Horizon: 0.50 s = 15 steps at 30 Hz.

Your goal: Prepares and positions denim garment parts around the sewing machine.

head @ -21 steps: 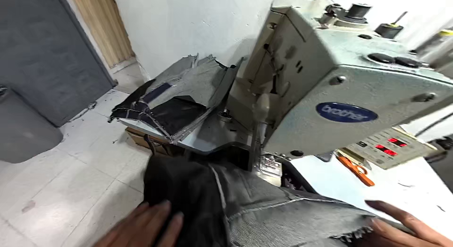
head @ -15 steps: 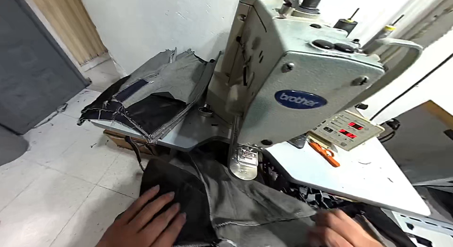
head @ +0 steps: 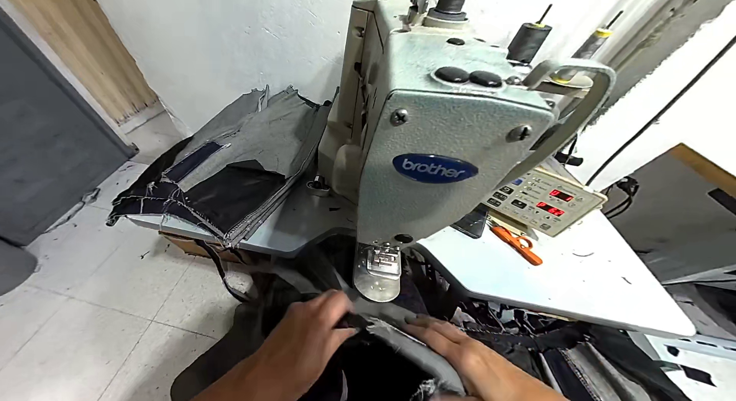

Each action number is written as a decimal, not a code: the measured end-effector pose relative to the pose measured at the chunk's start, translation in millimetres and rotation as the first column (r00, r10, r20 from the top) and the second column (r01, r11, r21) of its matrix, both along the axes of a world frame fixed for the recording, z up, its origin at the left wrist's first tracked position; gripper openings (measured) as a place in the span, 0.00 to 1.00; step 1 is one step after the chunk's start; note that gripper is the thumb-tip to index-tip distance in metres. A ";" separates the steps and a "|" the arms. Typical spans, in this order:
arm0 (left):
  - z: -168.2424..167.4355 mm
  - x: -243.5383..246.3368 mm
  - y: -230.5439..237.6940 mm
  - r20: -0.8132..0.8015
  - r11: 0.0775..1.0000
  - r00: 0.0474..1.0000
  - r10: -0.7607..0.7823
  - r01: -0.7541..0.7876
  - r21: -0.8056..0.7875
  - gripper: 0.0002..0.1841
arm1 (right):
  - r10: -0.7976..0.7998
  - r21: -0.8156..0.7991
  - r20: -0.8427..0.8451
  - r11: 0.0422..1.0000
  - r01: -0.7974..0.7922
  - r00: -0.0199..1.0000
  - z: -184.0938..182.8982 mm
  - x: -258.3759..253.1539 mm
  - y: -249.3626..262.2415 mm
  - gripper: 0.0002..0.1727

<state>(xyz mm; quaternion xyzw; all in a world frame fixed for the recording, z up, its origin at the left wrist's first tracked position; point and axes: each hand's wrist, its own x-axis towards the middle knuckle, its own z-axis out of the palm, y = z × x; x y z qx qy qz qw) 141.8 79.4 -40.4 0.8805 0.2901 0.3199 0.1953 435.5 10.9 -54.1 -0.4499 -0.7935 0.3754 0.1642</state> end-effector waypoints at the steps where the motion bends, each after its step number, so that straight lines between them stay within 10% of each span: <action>1: 15.2 -5.9 -1.7 0.042 0.999 0.999 0.030 -0.032 0.036 0.10 | -0.032 0.098 -0.012 0.995 0.033 0.999 2.7 -3.5 -0.1 0.32; 5: 55.1 -17.1 -7.7 0.078 0.992 0.989 0.126 -0.127 0.005 0.15 | -0.147 0.099 -0.284 0.978 0.181 0.948 39.6 -11.4 -4.3 0.12; 11: -9.6 9.6 61.0 -0.004 0.666 0.955 0.296 -0.210 -0.716 0.20 | -0.496 -0.184 -0.338 0.868 0.460 0.800 -9.7 2.3 54.2 0.13; 15: 2.4 51.9 110.6 -0.101 0.712 0.913 0.396 -0.374 -0.594 0.16 | -0.608 0.276 -0.187 0.721 0.635 0.772 -15.1 7.3 113.3 0.16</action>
